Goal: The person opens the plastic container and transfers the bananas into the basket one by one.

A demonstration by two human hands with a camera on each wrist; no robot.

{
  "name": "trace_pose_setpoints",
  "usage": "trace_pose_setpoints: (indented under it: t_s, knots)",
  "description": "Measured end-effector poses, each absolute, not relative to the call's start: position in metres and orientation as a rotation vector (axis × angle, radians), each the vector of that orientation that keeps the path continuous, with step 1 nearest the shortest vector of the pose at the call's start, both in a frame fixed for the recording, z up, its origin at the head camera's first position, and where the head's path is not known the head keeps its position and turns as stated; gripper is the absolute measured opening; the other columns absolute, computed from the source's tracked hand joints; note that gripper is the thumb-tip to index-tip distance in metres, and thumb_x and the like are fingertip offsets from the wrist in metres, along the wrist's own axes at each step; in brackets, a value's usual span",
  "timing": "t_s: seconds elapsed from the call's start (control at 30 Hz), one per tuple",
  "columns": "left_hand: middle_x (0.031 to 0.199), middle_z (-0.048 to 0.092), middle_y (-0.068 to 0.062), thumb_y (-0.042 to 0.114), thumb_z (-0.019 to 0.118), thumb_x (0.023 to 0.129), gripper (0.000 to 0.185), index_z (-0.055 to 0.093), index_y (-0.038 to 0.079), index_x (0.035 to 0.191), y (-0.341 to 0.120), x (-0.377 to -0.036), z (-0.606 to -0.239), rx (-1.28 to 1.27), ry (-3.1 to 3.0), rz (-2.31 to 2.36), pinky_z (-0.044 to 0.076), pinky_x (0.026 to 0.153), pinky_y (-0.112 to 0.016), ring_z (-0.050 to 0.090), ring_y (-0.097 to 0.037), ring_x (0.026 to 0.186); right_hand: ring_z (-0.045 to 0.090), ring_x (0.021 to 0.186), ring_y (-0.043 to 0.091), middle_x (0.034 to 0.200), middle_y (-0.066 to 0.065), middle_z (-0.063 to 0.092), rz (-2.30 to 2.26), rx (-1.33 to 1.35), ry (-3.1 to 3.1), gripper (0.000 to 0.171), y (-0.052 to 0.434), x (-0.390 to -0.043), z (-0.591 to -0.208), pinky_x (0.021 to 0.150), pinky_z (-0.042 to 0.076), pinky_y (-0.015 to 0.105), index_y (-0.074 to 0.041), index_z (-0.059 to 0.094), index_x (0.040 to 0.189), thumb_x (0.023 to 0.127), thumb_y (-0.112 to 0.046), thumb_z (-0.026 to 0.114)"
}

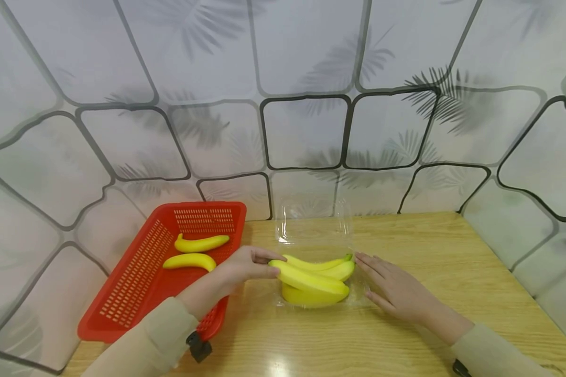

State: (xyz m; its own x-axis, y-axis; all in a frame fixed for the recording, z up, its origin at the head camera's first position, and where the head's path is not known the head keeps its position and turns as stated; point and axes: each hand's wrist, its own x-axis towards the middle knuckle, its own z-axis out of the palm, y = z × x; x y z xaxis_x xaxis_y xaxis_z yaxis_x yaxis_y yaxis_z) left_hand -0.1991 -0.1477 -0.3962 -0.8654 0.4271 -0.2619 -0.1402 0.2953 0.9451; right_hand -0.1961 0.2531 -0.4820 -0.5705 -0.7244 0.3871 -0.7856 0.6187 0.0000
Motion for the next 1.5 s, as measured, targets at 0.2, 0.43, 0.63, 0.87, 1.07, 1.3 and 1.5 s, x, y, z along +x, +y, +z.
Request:
trace_pose_setpoints:
  t_s: [0.2,0.43,0.63,0.87,1.07,1.3,1.5]
  knots:
    - [0.123,0.079,-0.011,0.013,0.079,0.096,0.042,0.07,-0.002,0.135,-0.151,-0.2,-0.392,0.267,2.071,1.633,0.06,0.103,-0.033,0.074,-0.01,0.101,0.054,0.142,0.036,0.161,0.022,0.049,0.253,1.219,-2.48,0.074,0.253,-0.197,-0.482,0.133,-0.003,0.016,0.005,0.046,0.155,0.094,-0.022,0.077]
    - [0.117,0.081,-0.006,0.014,0.079,0.097,0.042,0.07,-0.001,0.135,-0.153,-0.202,-0.386,0.25,2.075,1.644,0.06,0.103,-0.032,0.074,-0.009,0.099,0.054,0.142,0.037,0.161,0.022,0.049,0.251,1.215,-2.489,0.074,0.253,-0.197,-0.481,0.132,-0.004,0.015,0.005,0.045,0.156,0.095,-0.022,0.077]
    - [0.115,0.081,-0.005,0.014,0.079,0.097,0.045,0.068,-0.003,0.137,-0.156,-0.202,-0.38,0.247,2.074,1.683,0.061,0.101,-0.031,0.074,-0.009,0.099,0.054,0.143,0.036,0.162,0.021,0.049,0.25,1.212,-2.496,0.075,0.253,-0.197,-0.481,0.133,-0.002,0.016,0.004,0.045,0.157,0.095,-0.023,0.077]
    - [0.113,0.081,-0.002,0.015,0.081,0.096,0.049,0.067,-0.003,0.139,-0.16,-0.201,-0.375,0.23,2.081,1.726,0.062,0.099,-0.03,0.075,-0.011,0.099,0.056,0.141,0.038,0.16,0.022,0.05,0.242,1.214,-2.489,0.073,0.253,-0.196,-0.481,0.131,-0.005,0.014,0.004,0.046,0.155,0.096,-0.024,0.076]
    - [0.115,0.08,-0.001,0.017,0.081,0.096,0.05,0.067,0.0,0.14,-0.161,-0.202,-0.374,0.236,2.075,1.756,0.061,0.101,-0.03,0.075,-0.011,0.102,0.057,0.14,0.036,0.16,0.021,0.051,0.244,1.215,-2.481,0.073,0.253,-0.196,-0.481,0.132,-0.004,0.014,0.003,0.047,0.155,0.095,-0.023,0.077]
    - [0.115,0.08,0.0,0.016,0.081,0.095,0.051,0.065,-0.001,0.141,-0.161,-0.2,-0.376,0.175,2.046,1.779,0.061,0.098,-0.027,0.075,-0.011,0.101,0.057,0.14,0.037,0.16,0.022,0.051,0.239,1.221,-2.466,0.073,0.253,-0.196,-0.482,0.133,-0.003,0.016,0.004,0.047,0.155,0.094,-0.023,0.078]
    - [0.115,0.08,0.001,0.016,0.08,0.097,0.051,0.065,-0.001,0.142,-0.163,-0.199,-0.378,0.168,2.035,1.781,0.061,0.101,-0.029,0.075,-0.011,0.102,0.057,0.14,0.037,0.16,0.022,0.05,0.236,1.222,-2.467,0.073,0.253,-0.196,-0.482,0.133,-0.003,0.016,0.005,0.047,0.155,0.094,-0.023,0.078]
